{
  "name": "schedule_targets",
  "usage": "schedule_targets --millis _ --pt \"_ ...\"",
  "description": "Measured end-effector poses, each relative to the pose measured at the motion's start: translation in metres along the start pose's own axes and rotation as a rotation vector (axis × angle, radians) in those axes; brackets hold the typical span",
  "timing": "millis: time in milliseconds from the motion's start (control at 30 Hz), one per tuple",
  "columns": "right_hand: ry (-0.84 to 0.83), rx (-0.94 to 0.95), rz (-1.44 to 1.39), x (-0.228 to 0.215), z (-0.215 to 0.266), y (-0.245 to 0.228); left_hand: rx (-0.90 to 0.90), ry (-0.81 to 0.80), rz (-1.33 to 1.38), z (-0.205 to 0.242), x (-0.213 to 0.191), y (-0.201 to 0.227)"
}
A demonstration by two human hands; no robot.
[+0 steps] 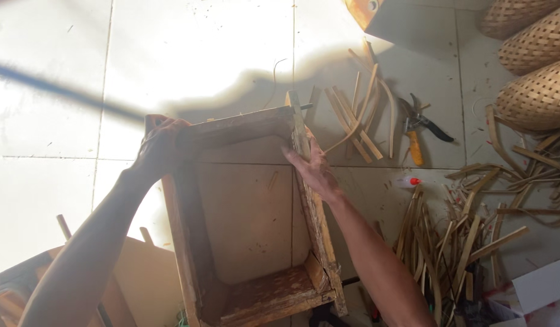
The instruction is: The person assembles a rectangular basket by fitting a woven base into a wooden mold, applying glue to the rim, and inserting a flexible strip along the edge. They use a hammer and a wooden mallet to secure the components.
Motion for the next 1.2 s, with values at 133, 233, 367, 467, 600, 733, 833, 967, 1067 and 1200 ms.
schedule_targets --millis 133,233,367,467,600,733,833,967,1067,1200 --pt "0.037 0.156 0.331 -0.006 -0.005 0.015 0.06 0.003 0.005 -0.014 -0.003 0.001" --pt "0.022 0.114 0.125 -0.011 0.001 0.016 -0.018 0.063 0.858 -0.01 -0.016 -0.039" --pt "-0.034 -0.093 -0.252 -0.023 -0.011 -0.015 -0.064 0.11 1.454 0.005 -0.014 -0.079" --pt "-0.037 -0.059 -0.334 -0.021 -0.019 -0.016 -0.101 0.089 1.62 0.013 0.008 -0.08" --pt "0.131 0.093 -0.012 -0.017 -0.023 -0.005 -0.069 0.056 0.742 0.009 0.002 -0.058" --pt "0.108 0.016 -0.022 -0.013 -0.024 -0.003 -0.004 -0.012 0.412 -0.001 -0.004 -0.032" --pt "0.118 -0.047 0.024 -0.021 -0.034 -0.009 -0.006 0.061 0.447 -0.009 -0.005 -0.026" --pt "0.098 -0.026 0.077 -0.017 -0.02 0.004 -0.012 0.15 0.488 -0.007 0.014 -0.035" --pt "0.133 0.043 0.148 -0.019 -0.017 0.002 0.049 0.211 0.468 -0.017 0.016 -0.04" --pt "0.078 0.099 -0.12 -0.017 -0.014 0.014 -0.128 0.094 1.618 -0.018 0.035 -0.074"
Point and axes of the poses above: each hand's wrist, its own z-axis away from the middle knuckle, its own x-axis out of the palm, y = z × x, the point moved 9 cm from there along -z, towards the middle knuckle, and after that the axes turned 6 degrees about z, right-handed, at the moved point
